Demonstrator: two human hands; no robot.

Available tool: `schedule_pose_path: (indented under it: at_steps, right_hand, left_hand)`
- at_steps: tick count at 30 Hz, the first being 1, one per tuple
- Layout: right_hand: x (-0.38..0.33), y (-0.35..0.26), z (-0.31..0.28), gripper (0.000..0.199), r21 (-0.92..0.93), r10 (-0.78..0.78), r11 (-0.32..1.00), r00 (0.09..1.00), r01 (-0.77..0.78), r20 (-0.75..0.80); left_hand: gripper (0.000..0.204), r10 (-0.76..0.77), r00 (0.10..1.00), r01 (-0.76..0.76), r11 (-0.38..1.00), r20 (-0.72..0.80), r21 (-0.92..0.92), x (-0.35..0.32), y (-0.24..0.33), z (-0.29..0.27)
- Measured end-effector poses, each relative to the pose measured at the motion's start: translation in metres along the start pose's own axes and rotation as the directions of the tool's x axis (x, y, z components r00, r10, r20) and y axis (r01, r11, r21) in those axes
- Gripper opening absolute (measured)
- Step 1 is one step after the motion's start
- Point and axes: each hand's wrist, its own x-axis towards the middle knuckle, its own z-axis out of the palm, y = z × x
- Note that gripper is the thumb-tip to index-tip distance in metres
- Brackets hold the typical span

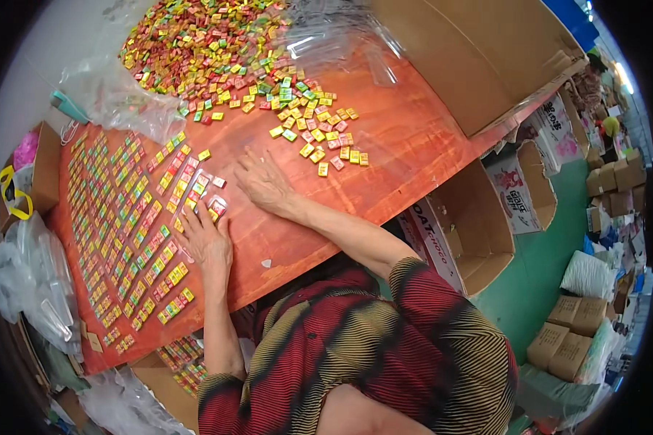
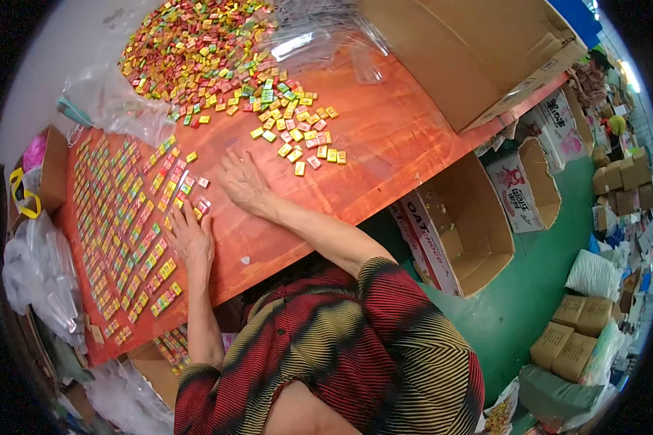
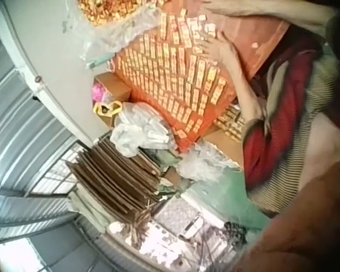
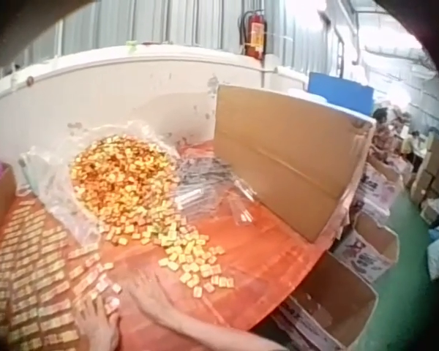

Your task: Sorting and arranging small colorful packets into rows on a table.

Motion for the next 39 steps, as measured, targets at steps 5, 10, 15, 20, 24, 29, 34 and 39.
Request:
schedule_pose_path:
  at_steps: [5,10,15,20,24,29,34,39]
  right_hand:
    - [-0.058,0.069,-0.062,0.019,0.113,0.455,0.855,0.836,-0.506,0.306]
    - [-0.127,0.104,-0.130,0.024,-0.442,0.406,0.752,0.872,-0.489,-0.275]
    - [-0.147,0.066,-0.135,0.026,-0.114,0.465,0.867,0.869,-0.486,-0.167]
    - [-0.131,0.033,-0.127,0.029,-0.013,0.365,0.930,0.928,-0.367,-0.074]
    - [-0.117,0.042,-0.122,0.028,0.107,0.265,0.959,0.964,-0.261,-0.022]
    - [-0.070,0.112,-0.120,0.020,-0.014,0.271,0.961,0.953,-0.275,-0.138]
    - [-0.029,0.237,-0.117,0.045,-0.413,0.445,0.753,0.859,-0.513,-0.254]
    - [-0.030,0.271,-0.093,0.053,-0.356,0.588,0.719,0.795,-0.597,-0.146]
  left_hand:
    - [0.059,-0.025,0.997,0.022,0.999,-0.068,-0.042,-0.003,0.003,-0.003]
    - [0.062,0.072,0.974,-0.109,0.980,-0.217,-0.164,0.002,0.026,-0.006]
    - [0.056,0.073,0.990,-0.088,0.988,-0.119,-0.129,0.029,0.046,-0.010]
    - [0.056,0.132,0.978,-0.157,0.976,-0.161,-0.149,0.033,0.056,0.005]
    - [0.055,0.163,0.976,-0.182,0.974,-0.142,-0.132,0.037,0.059,0.001]
    - [0.056,0.087,0.996,-0.089,0.991,-0.025,-0.098,0.031,0.048,-0.012]
    - [0.054,0.052,0.979,-0.077,0.990,-0.199,-0.120,0.038,0.033,-0.002]
    - [0.048,0.040,0.997,-0.048,0.991,-0.065,-0.125,0.042,0.006,-0.003]
